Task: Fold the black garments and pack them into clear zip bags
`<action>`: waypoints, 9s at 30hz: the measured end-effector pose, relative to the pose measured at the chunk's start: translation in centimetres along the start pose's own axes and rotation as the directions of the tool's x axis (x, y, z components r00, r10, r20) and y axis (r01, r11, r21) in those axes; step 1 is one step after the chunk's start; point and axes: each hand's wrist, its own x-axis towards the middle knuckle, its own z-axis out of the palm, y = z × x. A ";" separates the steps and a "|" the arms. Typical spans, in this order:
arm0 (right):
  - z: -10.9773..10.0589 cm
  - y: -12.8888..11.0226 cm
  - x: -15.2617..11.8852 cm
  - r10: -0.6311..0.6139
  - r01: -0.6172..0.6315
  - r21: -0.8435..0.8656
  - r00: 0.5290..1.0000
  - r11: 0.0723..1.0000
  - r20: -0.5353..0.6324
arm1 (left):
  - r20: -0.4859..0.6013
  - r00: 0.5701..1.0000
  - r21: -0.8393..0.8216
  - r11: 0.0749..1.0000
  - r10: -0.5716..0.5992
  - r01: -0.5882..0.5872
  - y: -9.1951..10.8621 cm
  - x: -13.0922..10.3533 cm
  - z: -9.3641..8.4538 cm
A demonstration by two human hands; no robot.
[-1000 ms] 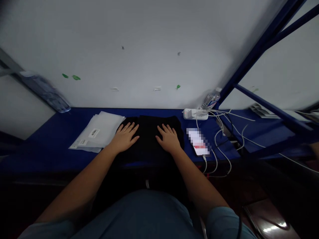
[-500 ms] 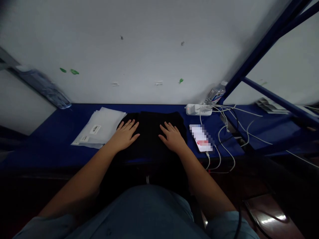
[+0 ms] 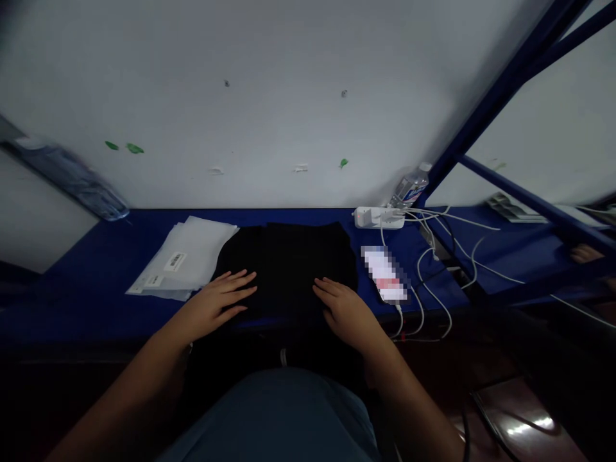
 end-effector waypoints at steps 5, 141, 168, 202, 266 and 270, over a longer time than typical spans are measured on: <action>-0.7 0.7 -0.2 0.027 -0.026 0.042 0.999 0.999 -0.022 | -0.080 0.996 -0.029 0.999 0.034 -0.037 -0.2 -0.5 -0.1; 2.8 -3.9 8.7 0.169 -0.193 -0.121 0.968 0.974 -0.187 | -0.088 0.991 0.246 0.962 -0.097 0.116 -1.9 4.3 0.7; 1.2 -1.1 8.1 0.426 -0.145 0.480 0.718 0.865 -0.551 | -0.150 0.986 0.185 0.978 -0.072 0.099 -1.9 4.1 0.4; 1.6 -8.6 9.6 -0.092 0.157 0.110 0.888 0.981 -0.450 | -0.228 0.954 0.038 0.977 -0.194 0.208 -2.2 3.6 -0.1; -0.2 -4.3 10.0 -0.198 0.195 -0.044 0.978 0.980 -0.066 | -0.208 0.808 0.219 0.779 -0.552 0.588 -7.4 0.1 -1.4; -0.1 -4.3 10.1 -0.133 0.134 0.007 0.986 0.991 -0.097 | -0.212 0.796 0.253 0.755 -0.567 0.605 -7.1 0.3 -1.7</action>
